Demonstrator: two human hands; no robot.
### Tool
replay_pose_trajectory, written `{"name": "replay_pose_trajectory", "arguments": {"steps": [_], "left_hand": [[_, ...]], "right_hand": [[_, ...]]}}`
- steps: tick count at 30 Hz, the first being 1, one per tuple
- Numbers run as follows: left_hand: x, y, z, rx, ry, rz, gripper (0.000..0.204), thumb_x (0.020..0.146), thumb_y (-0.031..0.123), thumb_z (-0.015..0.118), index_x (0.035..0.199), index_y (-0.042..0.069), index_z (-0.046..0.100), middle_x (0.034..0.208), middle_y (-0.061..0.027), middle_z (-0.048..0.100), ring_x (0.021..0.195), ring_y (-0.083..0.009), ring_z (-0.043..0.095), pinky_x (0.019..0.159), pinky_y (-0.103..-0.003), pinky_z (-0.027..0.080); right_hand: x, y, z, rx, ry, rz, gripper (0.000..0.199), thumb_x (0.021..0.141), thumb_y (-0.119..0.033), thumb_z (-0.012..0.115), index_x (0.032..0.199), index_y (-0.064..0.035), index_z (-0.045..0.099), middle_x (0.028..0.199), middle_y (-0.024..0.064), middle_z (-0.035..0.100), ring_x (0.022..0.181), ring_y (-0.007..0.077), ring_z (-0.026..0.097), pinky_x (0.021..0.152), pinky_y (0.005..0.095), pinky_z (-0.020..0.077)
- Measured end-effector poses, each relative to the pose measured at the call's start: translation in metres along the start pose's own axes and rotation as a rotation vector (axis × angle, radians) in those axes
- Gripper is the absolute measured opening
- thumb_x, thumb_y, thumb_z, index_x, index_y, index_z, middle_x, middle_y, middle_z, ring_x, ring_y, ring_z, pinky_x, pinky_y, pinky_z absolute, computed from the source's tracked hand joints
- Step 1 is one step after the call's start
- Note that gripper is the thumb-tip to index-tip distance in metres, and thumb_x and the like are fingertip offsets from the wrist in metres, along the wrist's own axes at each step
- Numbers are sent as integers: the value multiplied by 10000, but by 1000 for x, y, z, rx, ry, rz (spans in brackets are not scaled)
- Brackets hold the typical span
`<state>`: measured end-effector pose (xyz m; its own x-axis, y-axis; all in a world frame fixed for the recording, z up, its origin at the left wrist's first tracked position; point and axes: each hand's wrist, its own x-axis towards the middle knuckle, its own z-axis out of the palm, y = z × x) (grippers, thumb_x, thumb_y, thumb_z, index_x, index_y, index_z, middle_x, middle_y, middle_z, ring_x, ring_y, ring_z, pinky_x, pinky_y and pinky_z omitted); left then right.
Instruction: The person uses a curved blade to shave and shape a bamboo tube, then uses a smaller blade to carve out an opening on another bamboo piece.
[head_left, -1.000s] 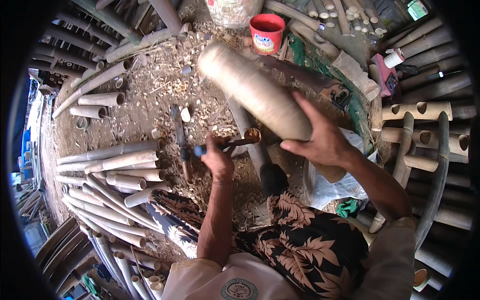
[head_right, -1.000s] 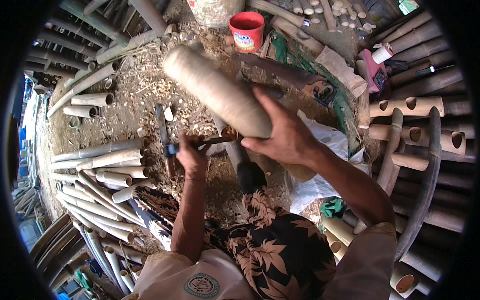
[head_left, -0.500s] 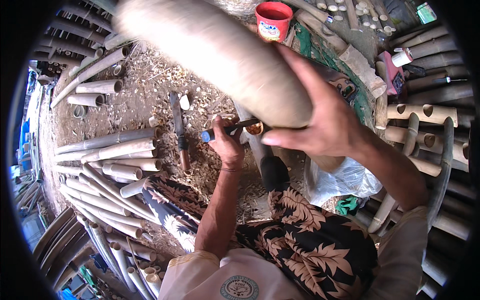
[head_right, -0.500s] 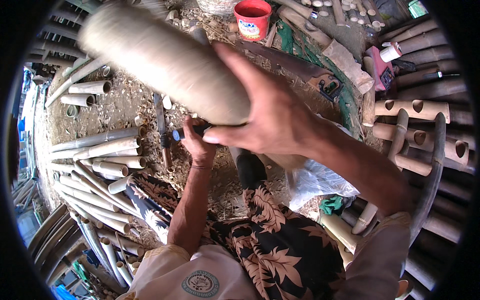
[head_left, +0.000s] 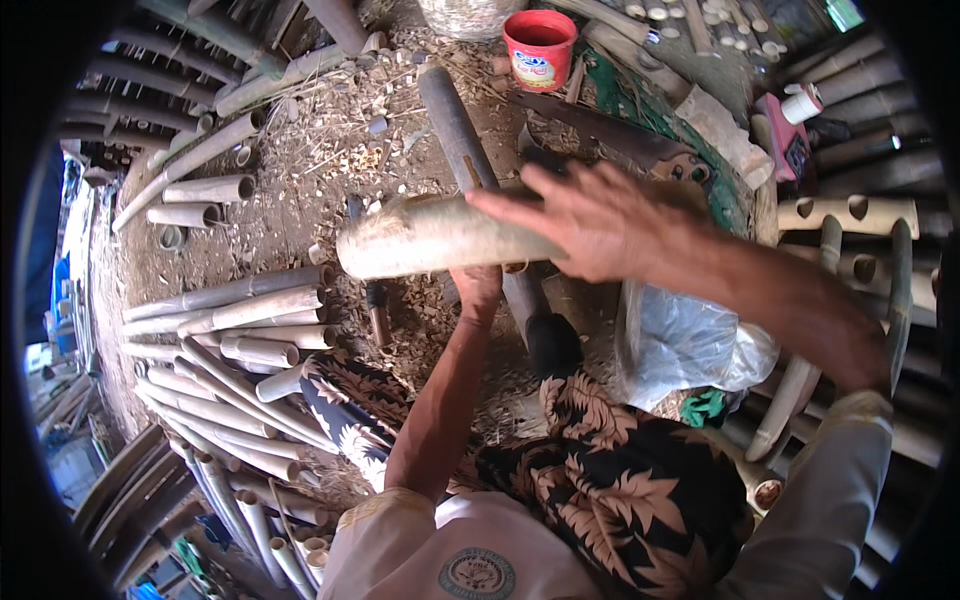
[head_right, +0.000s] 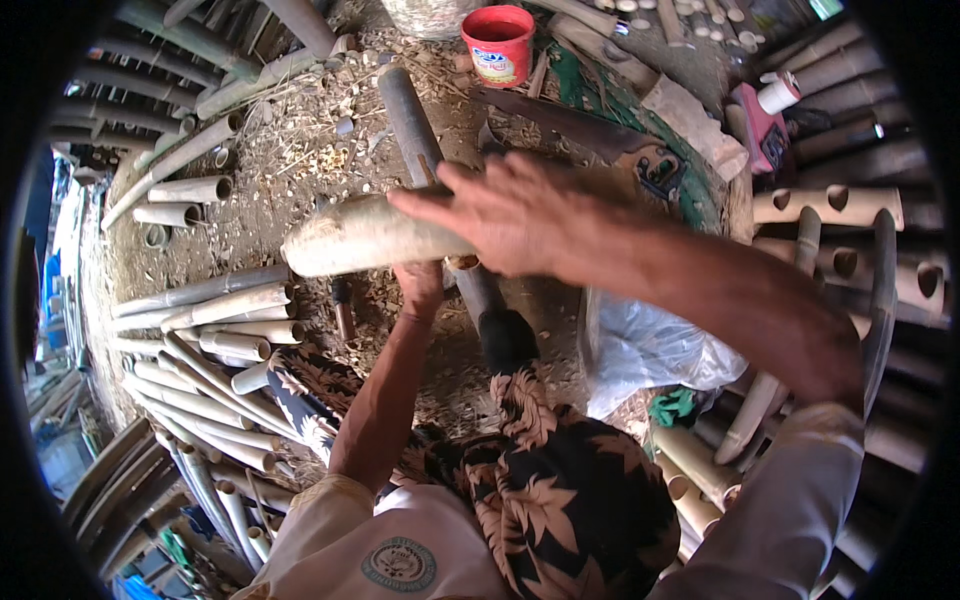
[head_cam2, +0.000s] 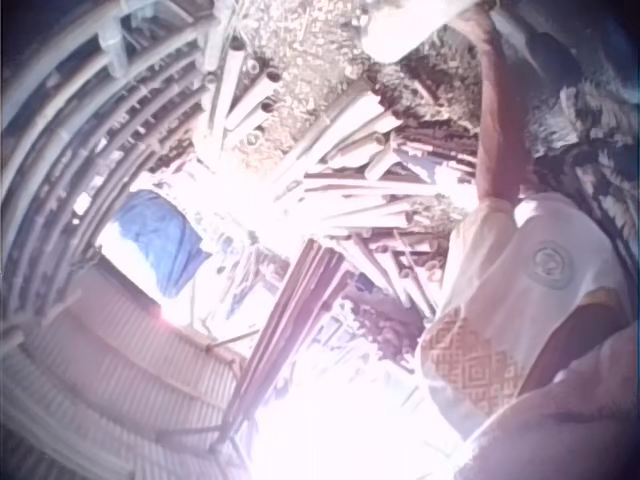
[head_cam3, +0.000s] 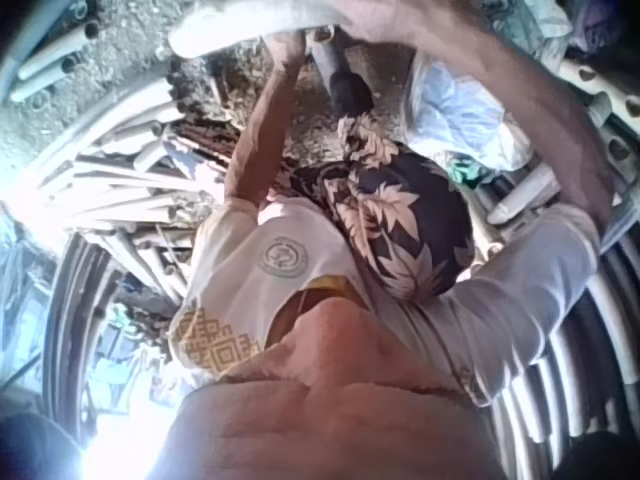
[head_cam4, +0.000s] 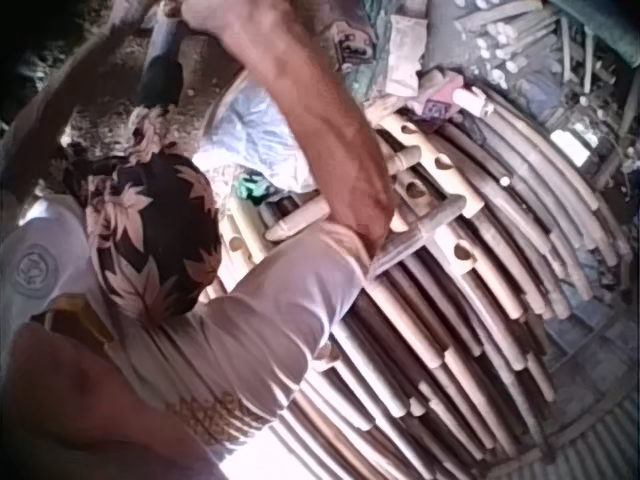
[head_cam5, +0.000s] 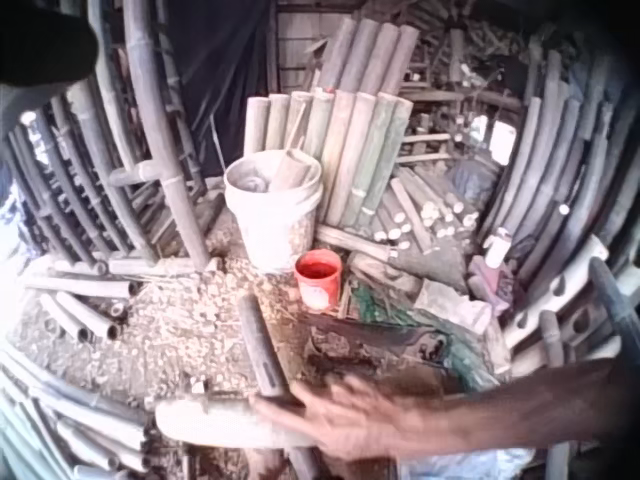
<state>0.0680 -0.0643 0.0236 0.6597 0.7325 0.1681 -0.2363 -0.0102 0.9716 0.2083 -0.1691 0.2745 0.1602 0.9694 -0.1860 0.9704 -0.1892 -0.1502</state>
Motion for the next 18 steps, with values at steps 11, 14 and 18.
{"name": "replay_pose_trajectory", "arguments": {"steps": [11, 14, 18], "left_hand": [[19, 7, -12, 167, -179, -177, 385, 882, 75, 651, 1234, 32, 500, 1134, -115, 621, 1028, -260, 596, 892, -352, 498], [10, 56, 8, 217, 20, -272, 274, 870, 13, 657, 1094, 44, 504, 1022, -117, 625, 890, -195, 613, 823, -303, 514], [-19, 89, -22, -268, 78, -357, 271, 845, -18, 656, 1038, 56, 481, 992, -132, 636, 1057, -246, 621, 920, -370, 486]], "right_hand": [[-24, -15, 5, 339, 145, 140, 1009, 668, -252, 839, 1506, -161, 285, 1168, 206, 555, 898, 301, 649, 804, 411, 576], [-38, 1, 12, 440, 237, 210, 985, 698, -264, 818, 1510, -140, 273, 1211, 226, 541, 954, 314, 642, 843, 432, 560], [-58, 2, 25, 749, 490, 239, 995, 723, -266, 823, 1489, 3, 248, 1422, 251, 421, 1303, 307, 449, 1081, 391, 374]]}}
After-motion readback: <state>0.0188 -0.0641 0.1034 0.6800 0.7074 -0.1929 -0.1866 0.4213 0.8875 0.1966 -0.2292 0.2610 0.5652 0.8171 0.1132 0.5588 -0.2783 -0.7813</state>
